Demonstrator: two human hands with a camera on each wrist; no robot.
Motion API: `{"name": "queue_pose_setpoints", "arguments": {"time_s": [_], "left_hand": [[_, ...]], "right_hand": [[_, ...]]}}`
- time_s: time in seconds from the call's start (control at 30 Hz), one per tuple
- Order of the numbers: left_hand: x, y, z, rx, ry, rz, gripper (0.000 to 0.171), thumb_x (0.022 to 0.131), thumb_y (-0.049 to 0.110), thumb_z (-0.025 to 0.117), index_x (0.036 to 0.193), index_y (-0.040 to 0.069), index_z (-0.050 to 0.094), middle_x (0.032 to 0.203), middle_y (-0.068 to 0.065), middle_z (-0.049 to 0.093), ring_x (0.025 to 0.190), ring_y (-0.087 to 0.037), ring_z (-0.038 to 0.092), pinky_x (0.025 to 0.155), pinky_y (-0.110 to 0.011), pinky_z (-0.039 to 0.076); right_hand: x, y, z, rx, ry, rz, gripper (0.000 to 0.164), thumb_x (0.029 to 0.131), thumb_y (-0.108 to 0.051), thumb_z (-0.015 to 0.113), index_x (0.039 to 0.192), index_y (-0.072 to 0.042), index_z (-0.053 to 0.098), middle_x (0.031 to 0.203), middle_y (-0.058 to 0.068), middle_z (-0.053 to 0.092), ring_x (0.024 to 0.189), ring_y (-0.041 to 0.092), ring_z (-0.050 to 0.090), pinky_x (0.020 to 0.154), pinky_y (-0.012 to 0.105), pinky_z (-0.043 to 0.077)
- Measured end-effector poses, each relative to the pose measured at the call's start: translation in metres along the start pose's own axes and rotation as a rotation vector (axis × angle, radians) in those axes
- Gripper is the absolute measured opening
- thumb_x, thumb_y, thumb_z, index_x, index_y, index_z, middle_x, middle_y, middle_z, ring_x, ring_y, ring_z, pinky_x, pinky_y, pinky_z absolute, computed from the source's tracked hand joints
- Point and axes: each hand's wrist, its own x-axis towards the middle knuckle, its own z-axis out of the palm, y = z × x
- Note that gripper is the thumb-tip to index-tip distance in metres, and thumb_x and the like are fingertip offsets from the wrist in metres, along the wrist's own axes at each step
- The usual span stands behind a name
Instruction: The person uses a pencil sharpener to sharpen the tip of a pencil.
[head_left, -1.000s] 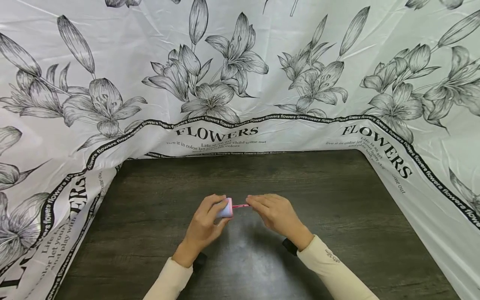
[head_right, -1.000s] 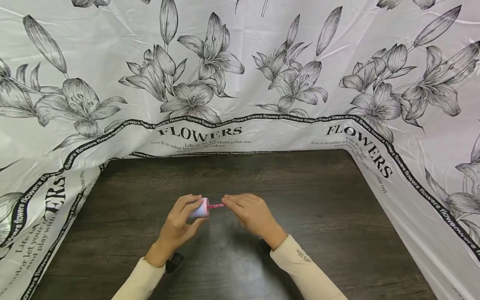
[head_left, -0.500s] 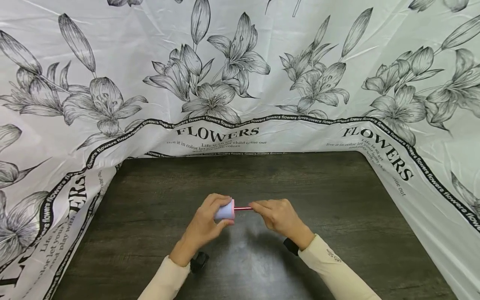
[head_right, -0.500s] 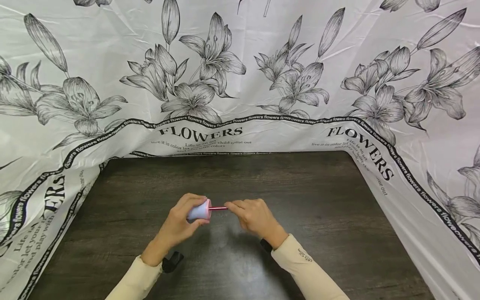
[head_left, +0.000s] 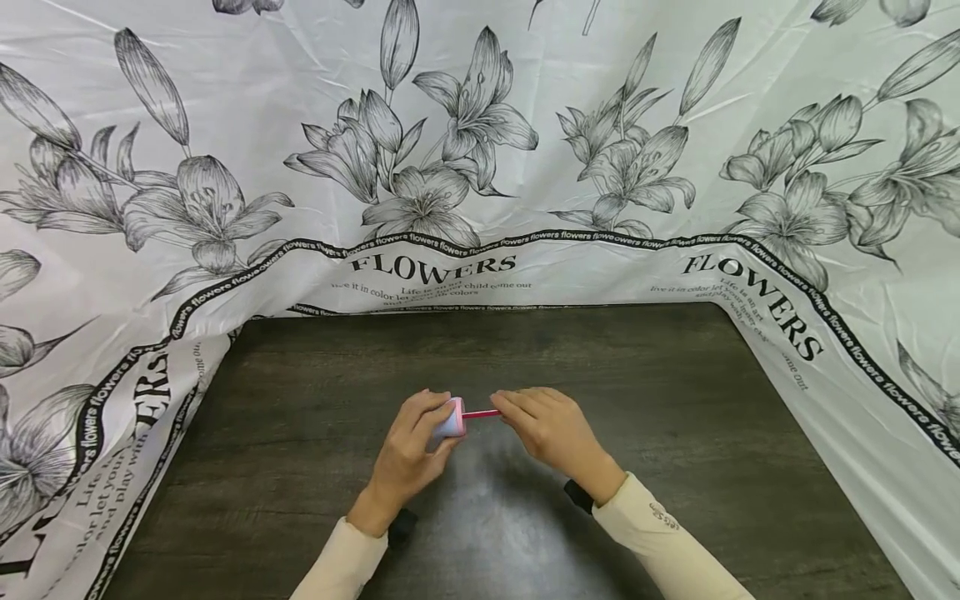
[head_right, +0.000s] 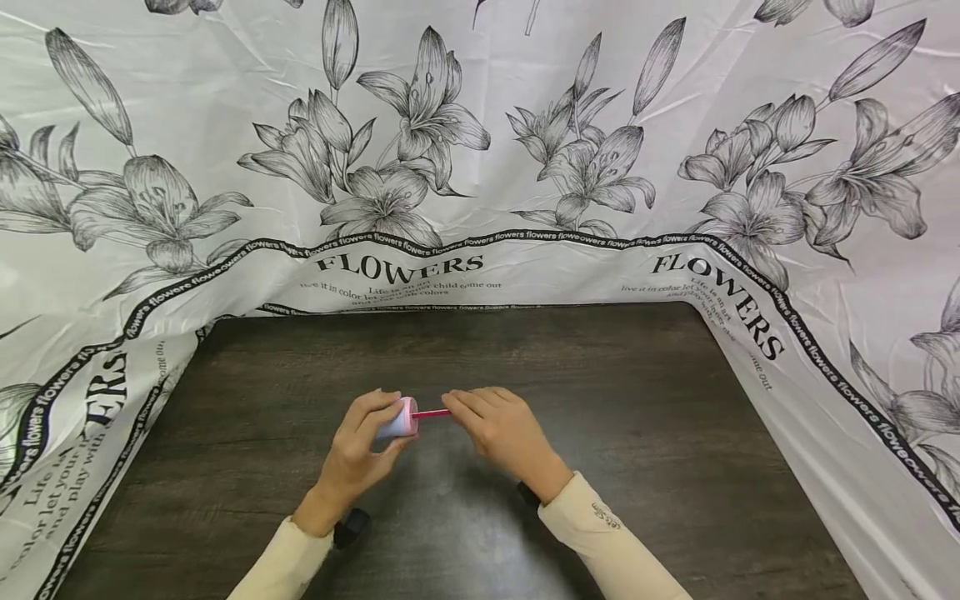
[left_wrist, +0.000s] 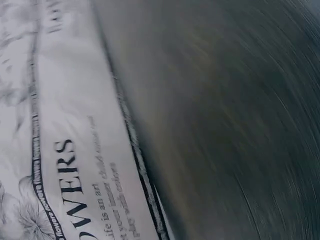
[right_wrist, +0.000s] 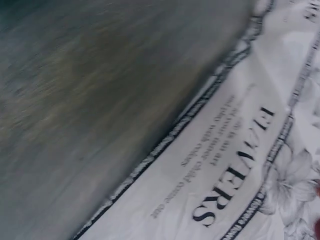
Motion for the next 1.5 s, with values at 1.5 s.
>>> {"name": "queue_pose_setpoints", "arguments": {"time_s": [1.5], "left_hand": [[0.026, 0.001, -0.026, -0.524, -0.549, -0.872, 0.046, 0.072, 0.017, 0.084, 0.114, 0.008, 0.066, 0.106, -0.011, 0.064, 0.078, -0.017, 0.057, 0.063, -0.027, 0.051]], "right_hand": [[-0.007, 0.001, 0.006, 0.036, 0.167, -0.173, 0.028, 0.099, -0.006, 0.045, 0.098, -0.007, 0.073, 0.084, -0.001, 0.072, 0.062, 0.008, 0.063, 0.053, 0.019, 0.051]]}}
